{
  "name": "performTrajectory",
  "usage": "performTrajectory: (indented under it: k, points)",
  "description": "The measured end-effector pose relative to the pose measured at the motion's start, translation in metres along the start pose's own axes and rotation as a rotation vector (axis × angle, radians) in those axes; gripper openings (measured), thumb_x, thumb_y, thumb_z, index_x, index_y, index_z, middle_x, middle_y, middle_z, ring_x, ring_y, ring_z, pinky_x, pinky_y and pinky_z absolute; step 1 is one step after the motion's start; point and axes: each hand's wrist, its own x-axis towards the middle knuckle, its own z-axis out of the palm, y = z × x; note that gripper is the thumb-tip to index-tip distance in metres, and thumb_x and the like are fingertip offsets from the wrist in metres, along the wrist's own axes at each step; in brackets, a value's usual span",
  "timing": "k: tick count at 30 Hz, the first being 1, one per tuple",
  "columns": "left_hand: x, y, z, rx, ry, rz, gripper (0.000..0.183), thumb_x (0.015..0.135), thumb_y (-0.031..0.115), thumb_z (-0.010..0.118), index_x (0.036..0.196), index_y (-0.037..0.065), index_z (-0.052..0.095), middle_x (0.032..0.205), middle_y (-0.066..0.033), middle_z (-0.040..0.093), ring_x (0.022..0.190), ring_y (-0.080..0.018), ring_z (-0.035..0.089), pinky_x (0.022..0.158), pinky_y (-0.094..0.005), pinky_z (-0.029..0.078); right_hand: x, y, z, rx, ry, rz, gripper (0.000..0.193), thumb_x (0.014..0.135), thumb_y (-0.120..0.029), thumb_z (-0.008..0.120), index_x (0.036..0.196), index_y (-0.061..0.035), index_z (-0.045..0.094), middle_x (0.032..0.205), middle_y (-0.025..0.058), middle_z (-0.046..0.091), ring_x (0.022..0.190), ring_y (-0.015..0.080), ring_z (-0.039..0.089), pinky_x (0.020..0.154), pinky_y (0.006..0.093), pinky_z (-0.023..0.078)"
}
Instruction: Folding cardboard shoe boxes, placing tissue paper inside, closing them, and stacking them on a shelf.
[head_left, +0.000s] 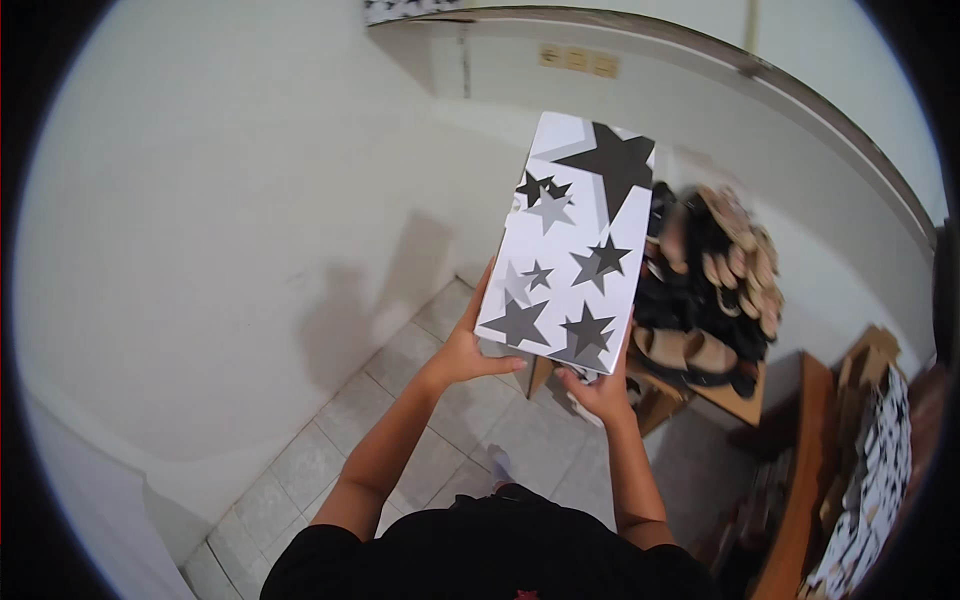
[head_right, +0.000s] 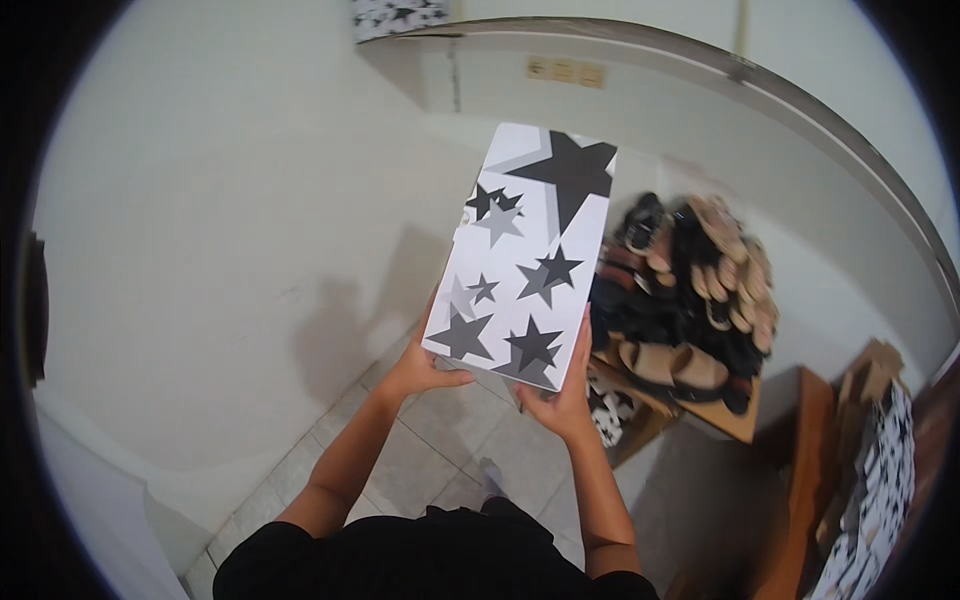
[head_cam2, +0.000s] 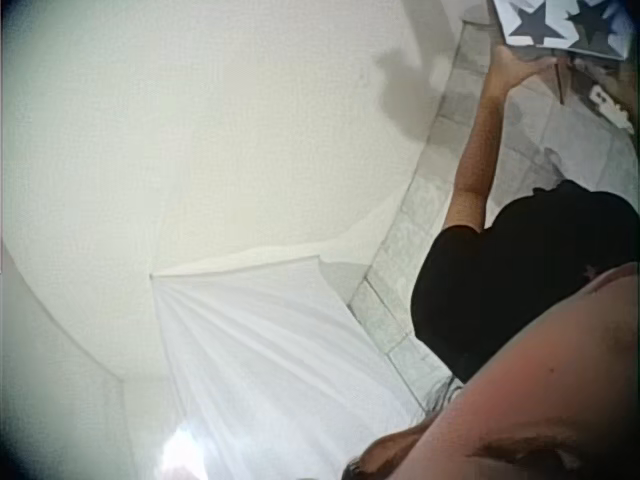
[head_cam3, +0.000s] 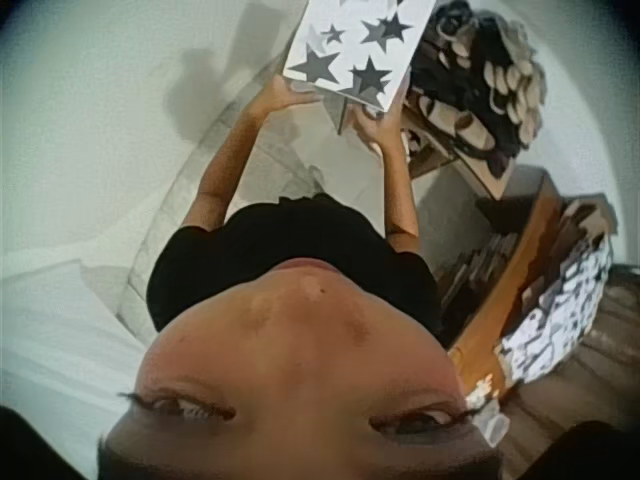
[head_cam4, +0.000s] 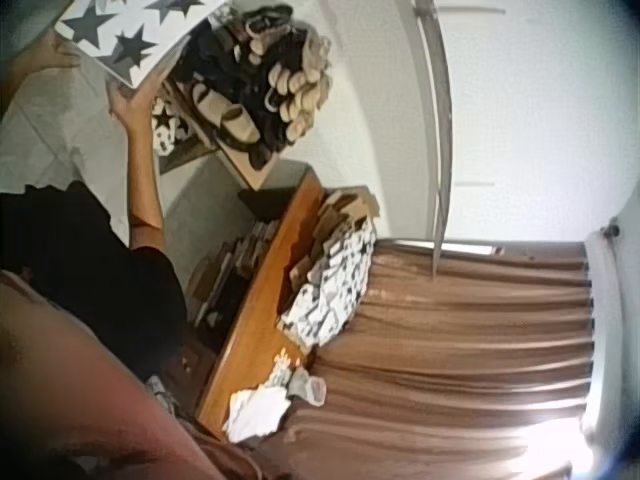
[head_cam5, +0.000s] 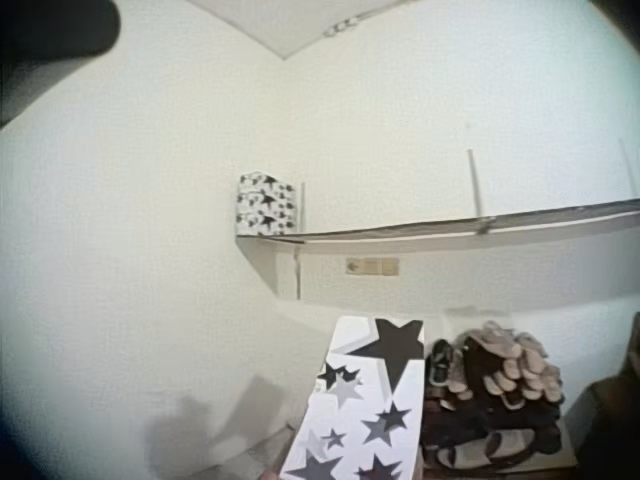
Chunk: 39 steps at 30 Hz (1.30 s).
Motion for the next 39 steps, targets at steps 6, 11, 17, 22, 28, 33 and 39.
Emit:
performTrajectory:
  k: [6, 11, 17, 22, 28, 33, 39]
  points:
    - [-0.001, 0.003, 0.064, 0.408, 0.179, 0.098, 0.116, 0.057, 0.013, 0.081, 0.143, 0.009, 0.003, 0.146, -0.0137, 0.016, 0.133, -0.023, 0.021, 0.105, -0.036, 0.023, 0.016, 0.066, -0.033, 0.266, -0.105, -0.17, 0.1, 0.066, -0.015, 0.068, 0.139, 0.0032, 0.002, 0.145, 0.0241, 0.007, 0.133, 0.0387, 0.013, 0.107, 0.0428, 0.015]
    - [-0.029, -0.087, 0.11, 0.521, 0.29, 0.101, 0.11, 0.058, 0.009, 0.081, 0.141, 0.005, 0.009, 0.139, -0.0144, 0.03, 0.127, -0.0229, 0.032, 0.102, -0.0348, 0.029, -0.022, 0.115, -0.059, 0.233, -0.104, -0.44, 0.096, 0.071, -0.016, 0.067, 0.14, 0.0013, 0.003, 0.145, 0.0239, 0.005, 0.133, 0.039, 0.013, 0.107, 0.0435, 0.015]
    - [-0.015, -0.097, 0.11, 0.529, 0.372, 0.279, 0.073, 0.057, 0.006, 0.083, 0.119, 0.0, 0.045, 0.11, -0.0076, 0.057, 0.103, -0.017, 0.053, 0.087, -0.0313, 0.044, -0.008, 0.129, -0.055, 0.206, -0.009, -0.675, 0.094, 0.071, -0.016, 0.067, 0.141, -0.0039, 0.006, 0.145, 0.0232, 0.006, 0.133, 0.0394, 0.014, 0.106, 0.0431, 0.018]
    - [-0.01, -0.122, 0.082, 0.661, 0.547, 0.294, 0.059, 0.059, 0.003, 0.081, 0.108, -0.003, 0.049, 0.103, -0.0103, 0.057, 0.088, -0.0149, 0.058, 0.075, -0.0272, 0.05, 0.023, 0.16, -0.031, 0.249, 0.021, -0.9, 0.092, 0.071, -0.016, 0.068, 0.14, -0.0025, 0.009, 0.143, 0.0236, 0.01, 0.133, 0.0381, 0.015, 0.106, 0.0414, 0.02]
    - [0.005, -0.119, 0.056, 0.735, 0.693, 0.661, 0.061, 0.06, 0.015, 0.083, 0.108, -0.002, 0.048, 0.089, -0.0084, 0.06, 0.085, -0.0148, 0.057, 0.074, -0.0271, 0.048, 0.071, 0.159, 0.004, 0.239, 0.167, -1.195, 0.088, 0.074, -0.022, 0.067, 0.14, -0.0025, 0.012, 0.143, 0.0216, 0.015, 0.132, 0.0368, 0.017, 0.105, 0.041, 0.022]
    - [0.042, -0.059, 0.037, 0.757, 0.601, 0.809, 0.068, 0.068, 0.024, 0.077, 0.118, -0.004, 0.041, 0.1, -0.0139, 0.058, 0.093, -0.0197, 0.056, 0.085, -0.03, 0.044, 0.127, 0.113, -0.013, 0.178, 0.344, -1.227, 0.089, 0.072, -0.026, 0.067, 0.137, 0.0054, 0.015, 0.13, 0.0263, 0.035, 0.121, 0.0384, 0.034, 0.102, 0.038, 0.028]
    - [0.114, -0.02, -0.01, 0.623, 0.619, 0.904, 0.068, 0.074, 0.026, 0.071, 0.128, 0.002, 0.037, 0.101, -0.0094, 0.058, 0.09, -0.0191, 0.056, 0.079, -0.0321, 0.047, 0.183, 0.068, -0.021, 0.136, 0.341, -1.207, 0.081, 0.073, -0.025, 0.066, 0.133, 0.0081, 0.024, 0.117, 0.0291, 0.046, 0.108, 0.0364, 0.048, 0.092, 0.0355, 0.039]
